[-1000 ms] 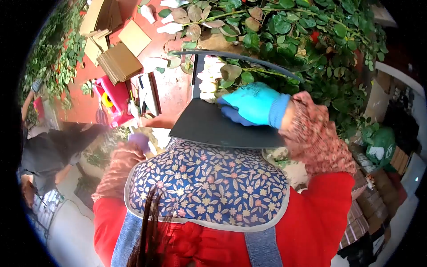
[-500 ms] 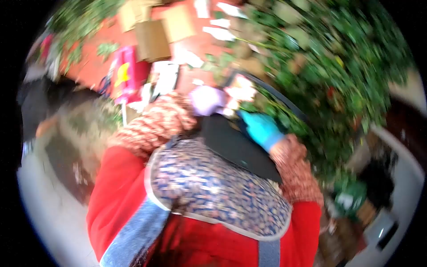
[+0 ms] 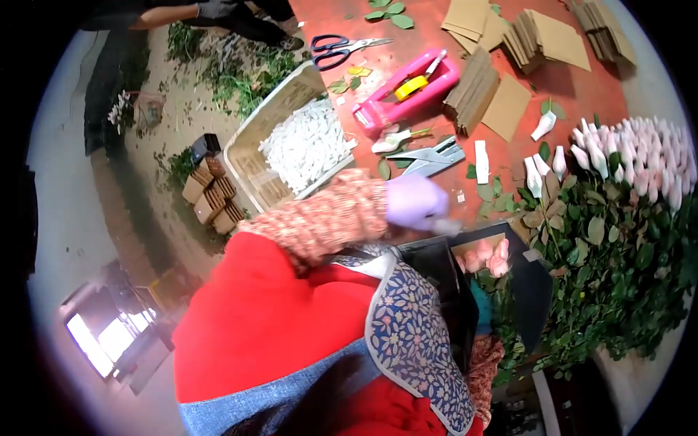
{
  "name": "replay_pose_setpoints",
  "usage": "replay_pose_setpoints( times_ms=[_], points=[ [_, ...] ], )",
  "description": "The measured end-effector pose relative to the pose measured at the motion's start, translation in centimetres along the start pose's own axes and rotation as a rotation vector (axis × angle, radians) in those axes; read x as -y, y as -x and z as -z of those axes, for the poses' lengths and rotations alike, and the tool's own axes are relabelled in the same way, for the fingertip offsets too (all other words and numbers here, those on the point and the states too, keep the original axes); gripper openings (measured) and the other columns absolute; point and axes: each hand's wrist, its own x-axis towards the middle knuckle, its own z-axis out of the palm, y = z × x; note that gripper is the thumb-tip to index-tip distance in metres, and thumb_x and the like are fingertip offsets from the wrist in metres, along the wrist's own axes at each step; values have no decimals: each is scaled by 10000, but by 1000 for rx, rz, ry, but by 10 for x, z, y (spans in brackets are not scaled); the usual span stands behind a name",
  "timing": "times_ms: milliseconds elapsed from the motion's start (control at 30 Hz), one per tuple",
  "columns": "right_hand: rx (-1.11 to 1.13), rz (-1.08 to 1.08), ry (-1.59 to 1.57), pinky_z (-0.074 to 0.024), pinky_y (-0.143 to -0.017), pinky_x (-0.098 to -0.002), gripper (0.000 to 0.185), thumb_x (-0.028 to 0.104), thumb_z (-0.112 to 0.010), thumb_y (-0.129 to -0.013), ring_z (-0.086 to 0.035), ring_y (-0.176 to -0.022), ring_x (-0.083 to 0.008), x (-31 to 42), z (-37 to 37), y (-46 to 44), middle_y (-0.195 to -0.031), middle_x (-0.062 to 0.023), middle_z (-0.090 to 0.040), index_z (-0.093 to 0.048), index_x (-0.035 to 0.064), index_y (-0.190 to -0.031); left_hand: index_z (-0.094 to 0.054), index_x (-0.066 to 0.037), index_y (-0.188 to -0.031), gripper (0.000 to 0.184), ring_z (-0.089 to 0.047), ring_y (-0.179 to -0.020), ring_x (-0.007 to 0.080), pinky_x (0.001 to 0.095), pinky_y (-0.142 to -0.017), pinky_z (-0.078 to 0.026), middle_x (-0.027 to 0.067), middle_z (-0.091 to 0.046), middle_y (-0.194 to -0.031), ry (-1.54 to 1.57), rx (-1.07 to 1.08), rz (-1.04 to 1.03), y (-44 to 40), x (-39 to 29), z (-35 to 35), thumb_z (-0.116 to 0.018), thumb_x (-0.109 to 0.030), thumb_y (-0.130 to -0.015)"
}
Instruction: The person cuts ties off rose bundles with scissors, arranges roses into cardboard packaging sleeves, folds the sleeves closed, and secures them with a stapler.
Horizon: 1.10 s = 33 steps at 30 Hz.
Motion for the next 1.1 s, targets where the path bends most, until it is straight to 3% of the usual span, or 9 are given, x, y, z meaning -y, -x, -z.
replay_pose_setpoints(
  times_ms=[100, 233, 300, 367, 567, 800, 867, 1033, 1100],
  points=[
    [24, -22, -7, -493, -886, -395, 362, 198, -534, -937, -637, -1019, -329, 0, -7, 7, -1141, -197, -658, -589, 35, -1256, -678, -75, -770, 643, -628, -735, 368, 446, -672, -497, 156, -637, -741, 146, 116, 179, 75, 16, 3, -466, -668, -900],
    [67, -20, 12, -493, -888, -395, 361, 204, -530, -939, -637, -1018, -326, 0, -13, 11, -1141, -194, -659, -591, 38, -1254, -703, -87, -941, 396, -664, -842, 326, 455, -737, -504, 133, -691, -891, 161, 18, 653, 183, 117, -54, -668, -458, -805],
    [93, -15, 30, -492, -890, -394, 360, 207, -528, -940, -637, -1018, -325, -2, -15, 11, -1141, -193, -659, -592, 39, -1253, -725, -128, -966, 350, -672, -940, 330, 442, -831, -525, 142, -705, -957, 78, -86, 1139, 219, 157, -85, -667, -426, -792],
    [111, -27, 39, -492, -891, -394, 360, 210, -526, -941, -637, -1017, -324, -4, -24, 9, -1141, -192, -659, -593, 41, -1252, -683, -133, -1068, 238, -650, -1016, 336, 437, -864, -521, 153, -677, -1075, -14, -91, 1279, 240, 215, -130, -571, -178, -863],
    [150, -122, 50, -491, -894, -393, 359, 218, -520, -944, -638, -1015, -321, -19, -58, 3, -1141, -189, -660, -595, 45, -1249, -459, -83, -1324, 498, -556, -1222, 310, 438, -1040, -439, 198, -531, -1342, 132, -6, 1284, 208, 350, -264, -611, -182, -860],
    [176, -236, 10, -489, -899, -392, 358, 229, -512, -947, -638, -1013, -318, -39, -92, -6, -1142, -185, -661, -598, 50, -1245, -413, -65, -1367, 747, -555, -1207, 330, 429, -1016, -458, 189, -587, -1250, 142, -167, 1412, 135, 378, -272, -749, -269, -732],
    [179, -247, -7, -489, -900, -391, 358, 231, -510, -948, -638, -1013, -317, -44, -97, -4, -1142, -184, -661, -599, 51, -1244, -444, -80, -1347, 620, -543, -1239, 319, 481, -1107, -342, 187, -548, -1340, 183, -195, 1411, 133, 373, -284, -679, -241, -796],
    [168, -216, -42, -488, -903, -390, 358, 239, -505, -951, -638, -1011, -314, -42, -103, -4, -1142, -181, -661, -601, 54, -1242, -431, 0, -1286, 743, -570, -1157, 369, 425, -970, -483, 233, -599, -1208, 194, -22, 1264, 155, 370, -330, -780, -259, -684],
    [144, -200, -56, -487, -904, -390, 358, 242, -503, -952, -638, -1011, -313, -39, -105, -5, -1142, -180, -662, -602, 56, -1241, -492, -17, -1235, 477, -568, -1184, 372, 461, -983, -476, 247, -572, -1250, 228, -75, 1265, 156, 359, -366, -633, -165, -804]
  ],
)
